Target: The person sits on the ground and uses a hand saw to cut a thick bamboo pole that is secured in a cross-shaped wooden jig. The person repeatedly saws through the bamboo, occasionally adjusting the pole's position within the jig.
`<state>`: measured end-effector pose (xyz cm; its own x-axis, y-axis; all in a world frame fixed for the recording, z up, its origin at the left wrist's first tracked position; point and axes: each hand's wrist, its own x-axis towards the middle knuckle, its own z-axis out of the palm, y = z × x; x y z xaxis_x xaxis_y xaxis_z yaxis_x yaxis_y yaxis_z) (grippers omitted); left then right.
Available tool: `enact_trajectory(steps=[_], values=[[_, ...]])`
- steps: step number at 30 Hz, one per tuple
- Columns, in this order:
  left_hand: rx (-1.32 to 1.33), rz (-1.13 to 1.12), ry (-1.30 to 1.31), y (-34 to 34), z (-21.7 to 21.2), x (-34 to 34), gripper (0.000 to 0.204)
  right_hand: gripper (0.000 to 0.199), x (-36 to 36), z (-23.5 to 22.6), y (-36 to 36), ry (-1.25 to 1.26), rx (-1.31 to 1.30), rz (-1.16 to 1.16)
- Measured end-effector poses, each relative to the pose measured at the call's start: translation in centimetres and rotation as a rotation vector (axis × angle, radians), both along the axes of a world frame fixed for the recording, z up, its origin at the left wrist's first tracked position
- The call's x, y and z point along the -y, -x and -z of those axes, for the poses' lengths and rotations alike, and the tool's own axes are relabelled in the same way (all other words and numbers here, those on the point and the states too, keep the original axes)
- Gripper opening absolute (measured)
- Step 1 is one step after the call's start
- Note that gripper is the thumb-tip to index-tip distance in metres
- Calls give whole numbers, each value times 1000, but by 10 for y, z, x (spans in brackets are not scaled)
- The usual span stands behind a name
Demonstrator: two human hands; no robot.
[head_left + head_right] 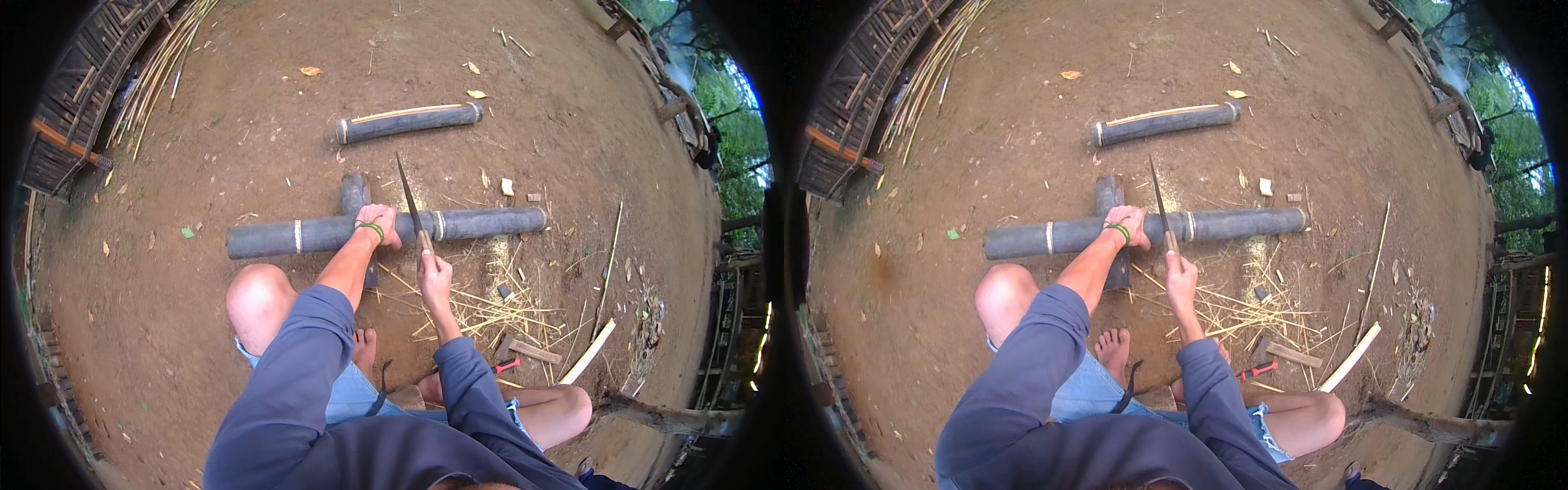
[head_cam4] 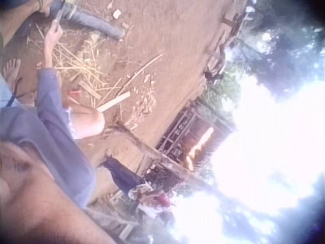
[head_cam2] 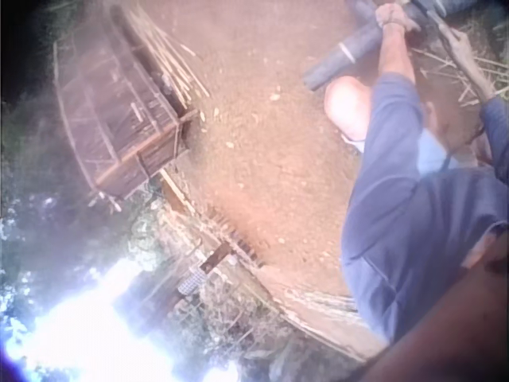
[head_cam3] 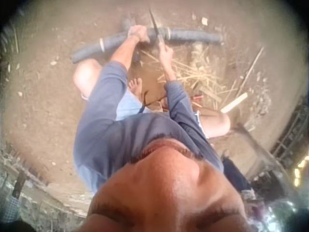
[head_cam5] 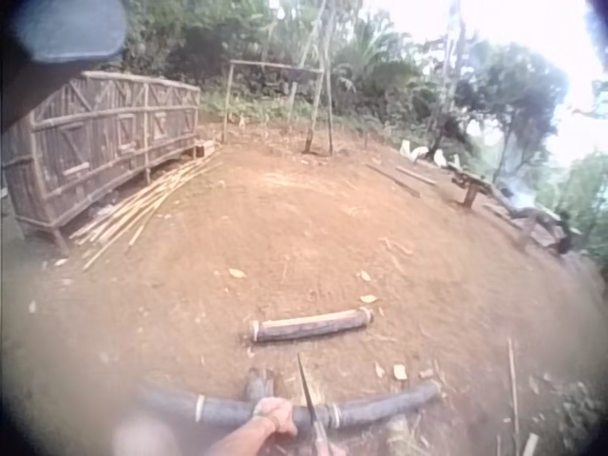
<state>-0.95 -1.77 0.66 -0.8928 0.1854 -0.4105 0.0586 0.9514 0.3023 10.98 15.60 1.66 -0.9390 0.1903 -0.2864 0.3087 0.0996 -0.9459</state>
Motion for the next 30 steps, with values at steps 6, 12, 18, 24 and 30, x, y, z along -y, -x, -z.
enact_trajectory(steps=[6, 12, 18, 24, 30], values=[[-80, -22, -48, -25, 8, 3, 69, 50, -33, -71, -83, -44, 117, -43], [-360, 4, 72, -67, 26, -28, 73, 49, -78, -33, -137, -168, 148, 22], [96, -1, -5, -47, 1, -12, 88, 54, -90, -39, -167, -305, 200, -54], [-33, -1, -33, -55, 7, -10, 77, 52, -90, -44, -166, -381, 241, -74], [-239, 28, 27, -49, 16, -14, 71, 50, -80, -41, -165, -197, 91, -19]])
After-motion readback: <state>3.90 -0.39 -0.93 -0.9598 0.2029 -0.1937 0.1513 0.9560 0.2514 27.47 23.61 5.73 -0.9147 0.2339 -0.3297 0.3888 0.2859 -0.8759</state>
